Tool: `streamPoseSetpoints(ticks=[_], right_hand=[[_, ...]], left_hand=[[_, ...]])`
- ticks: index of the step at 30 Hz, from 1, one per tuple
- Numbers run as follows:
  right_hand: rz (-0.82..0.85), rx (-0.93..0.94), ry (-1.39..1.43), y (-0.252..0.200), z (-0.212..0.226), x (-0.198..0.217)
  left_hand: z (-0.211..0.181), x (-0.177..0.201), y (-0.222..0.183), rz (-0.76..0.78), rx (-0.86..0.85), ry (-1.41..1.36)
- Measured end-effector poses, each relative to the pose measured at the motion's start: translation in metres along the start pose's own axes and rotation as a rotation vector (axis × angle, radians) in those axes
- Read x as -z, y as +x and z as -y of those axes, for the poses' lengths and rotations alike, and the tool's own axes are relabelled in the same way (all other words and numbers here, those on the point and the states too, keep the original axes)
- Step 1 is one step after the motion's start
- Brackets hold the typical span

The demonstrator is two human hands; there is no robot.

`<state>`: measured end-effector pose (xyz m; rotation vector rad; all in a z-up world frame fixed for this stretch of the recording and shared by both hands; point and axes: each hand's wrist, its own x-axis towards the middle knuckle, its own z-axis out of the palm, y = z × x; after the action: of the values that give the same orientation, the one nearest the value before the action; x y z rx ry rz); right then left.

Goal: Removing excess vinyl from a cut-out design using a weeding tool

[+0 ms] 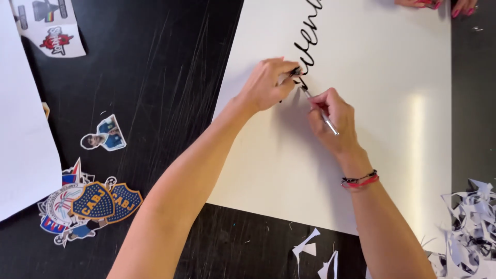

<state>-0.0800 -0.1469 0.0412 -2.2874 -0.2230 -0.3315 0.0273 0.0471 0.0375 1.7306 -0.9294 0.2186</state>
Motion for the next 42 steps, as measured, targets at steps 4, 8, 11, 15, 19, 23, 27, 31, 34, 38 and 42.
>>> streamPoseSetpoints(ticks=[4,8,11,15,19,23,27,31,34,38,42], right_hand=[[-0.078,0.087,0.002,-0.001,-0.007,-0.006],[-0.015,0.045,-0.041,0.003,0.003,-0.003],[0.028,-0.027,0.015,0.003,0.01,0.0],[-0.004,-0.052,0.098,0.003,-0.002,-0.005],[-0.017,-0.026,0.117,0.004,-0.003,-0.007],[-0.045,-0.02,0.148,0.004,-0.004,-0.009],[-0.093,0.03,0.122,0.009,-0.005,-0.014],[-0.103,0.038,0.129,0.01,-0.003,-0.013],[-0.119,-0.012,0.206,0.017,0.011,-0.001],[-0.12,-0.097,0.528,0.025,0.018,0.016],[-0.053,-0.184,0.713,0.014,0.029,0.03]], left_hand=[[0.023,-0.012,-0.008,0.005,0.076,0.119],[0.012,-0.007,-0.006,0.06,0.035,0.215],[0.011,-0.007,-0.007,0.077,0.084,0.189],[0.008,-0.007,-0.006,0.082,0.086,0.17],[0.009,-0.006,-0.007,0.048,0.08,0.18],[0.011,-0.009,-0.008,0.013,0.076,0.156],[0.016,-0.01,-0.008,-0.01,0.066,0.164],[0.016,-0.01,-0.007,-0.039,-0.002,0.12],[-0.008,0.001,0.004,-0.065,-0.014,0.044],[-0.027,0.012,0.015,-0.043,-0.066,0.128],[-0.032,0.016,0.012,0.038,0.017,-0.045]])
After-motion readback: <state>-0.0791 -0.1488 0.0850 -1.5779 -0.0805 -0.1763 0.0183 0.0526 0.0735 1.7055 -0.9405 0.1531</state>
